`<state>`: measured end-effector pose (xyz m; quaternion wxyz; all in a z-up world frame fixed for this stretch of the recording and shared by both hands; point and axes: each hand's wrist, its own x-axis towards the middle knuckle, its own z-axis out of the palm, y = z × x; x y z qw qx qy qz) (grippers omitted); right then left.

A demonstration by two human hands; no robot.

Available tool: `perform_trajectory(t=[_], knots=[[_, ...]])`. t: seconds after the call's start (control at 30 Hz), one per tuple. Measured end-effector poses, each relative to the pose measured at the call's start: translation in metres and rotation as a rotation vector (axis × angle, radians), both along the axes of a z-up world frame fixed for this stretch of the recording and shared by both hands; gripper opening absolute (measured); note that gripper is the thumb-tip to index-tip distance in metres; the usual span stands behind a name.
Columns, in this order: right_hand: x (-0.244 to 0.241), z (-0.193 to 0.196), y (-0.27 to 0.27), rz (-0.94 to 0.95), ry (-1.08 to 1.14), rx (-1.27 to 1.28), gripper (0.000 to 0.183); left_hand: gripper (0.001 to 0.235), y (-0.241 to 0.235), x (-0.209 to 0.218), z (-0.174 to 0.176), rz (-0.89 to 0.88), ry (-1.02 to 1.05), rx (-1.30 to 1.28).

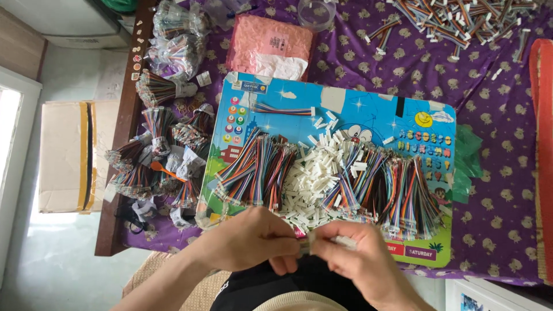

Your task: The person repeatedly picks up small white plastic connectors and inserts them onto the ends of multi-colored ribbon cables. The person handles the cables and connectors by hand, working over a blue board on a purple patterned tablecloth. Completed assemblies are placed back onto the board.

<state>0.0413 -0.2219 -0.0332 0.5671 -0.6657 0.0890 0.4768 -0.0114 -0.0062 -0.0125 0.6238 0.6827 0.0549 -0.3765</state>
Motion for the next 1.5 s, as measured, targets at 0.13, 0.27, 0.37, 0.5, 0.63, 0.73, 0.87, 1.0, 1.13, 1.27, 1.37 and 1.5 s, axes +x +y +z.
perform_trajectory(t=[0.13,0.27,0.37,0.5,0.63,0.73,0.87,1.0,1.13,1.27,1.37,1.5], knots=[[0.000,0.020,0.016,0.214,-0.169,-0.251,0.011,0.026,-0.005,0.004,0.011,-0.058,-0.002,0.120],[-0.002,0.006,0.009,0.066,-0.091,-0.136,0.006,0.032,-0.011,0.005,0.008,-0.117,-0.214,0.234],[0.000,0.001,0.001,-0.088,0.041,-0.019,0.006,0.029,-0.010,0.002,0.005,-0.089,-0.263,0.143],[-0.003,-0.005,0.002,-0.124,0.049,0.028,0.006,0.029,-0.005,-0.004,-0.001,-0.081,-0.341,0.175],[-0.004,-0.018,0.004,-0.128,0.001,0.054,0.014,0.028,-0.013,-0.002,-0.007,-0.076,-0.367,0.358],[-0.009,-0.028,0.002,-0.206,0.012,0.051,0.015,0.027,-0.023,-0.006,-0.019,-0.049,-0.325,0.433],[-0.002,-0.042,-0.006,-0.195,0.055,0.072,0.016,0.025,-0.022,-0.001,-0.038,-0.069,-0.358,0.409],[0.028,-0.061,-0.007,-0.326,0.130,0.035,0.009,0.033,0.015,0.068,-0.111,-0.425,-0.455,0.790],[0.043,-0.084,-0.014,-0.421,0.161,0.037,0.010,0.027,0.042,0.148,-0.153,-0.020,-0.294,0.906],[0.050,-0.089,-0.023,-0.466,0.225,0.086,0.024,0.029,0.058,0.154,-0.185,0.034,-0.547,1.018],[0.050,-0.103,-0.033,-0.451,0.297,0.123,0.032,0.027,0.039,0.105,-0.161,-0.255,-0.450,1.131],[0.042,-0.107,-0.021,-0.266,0.327,0.159,0.026,0.045,0.034,0.010,-0.174,-0.298,-0.279,1.095]])
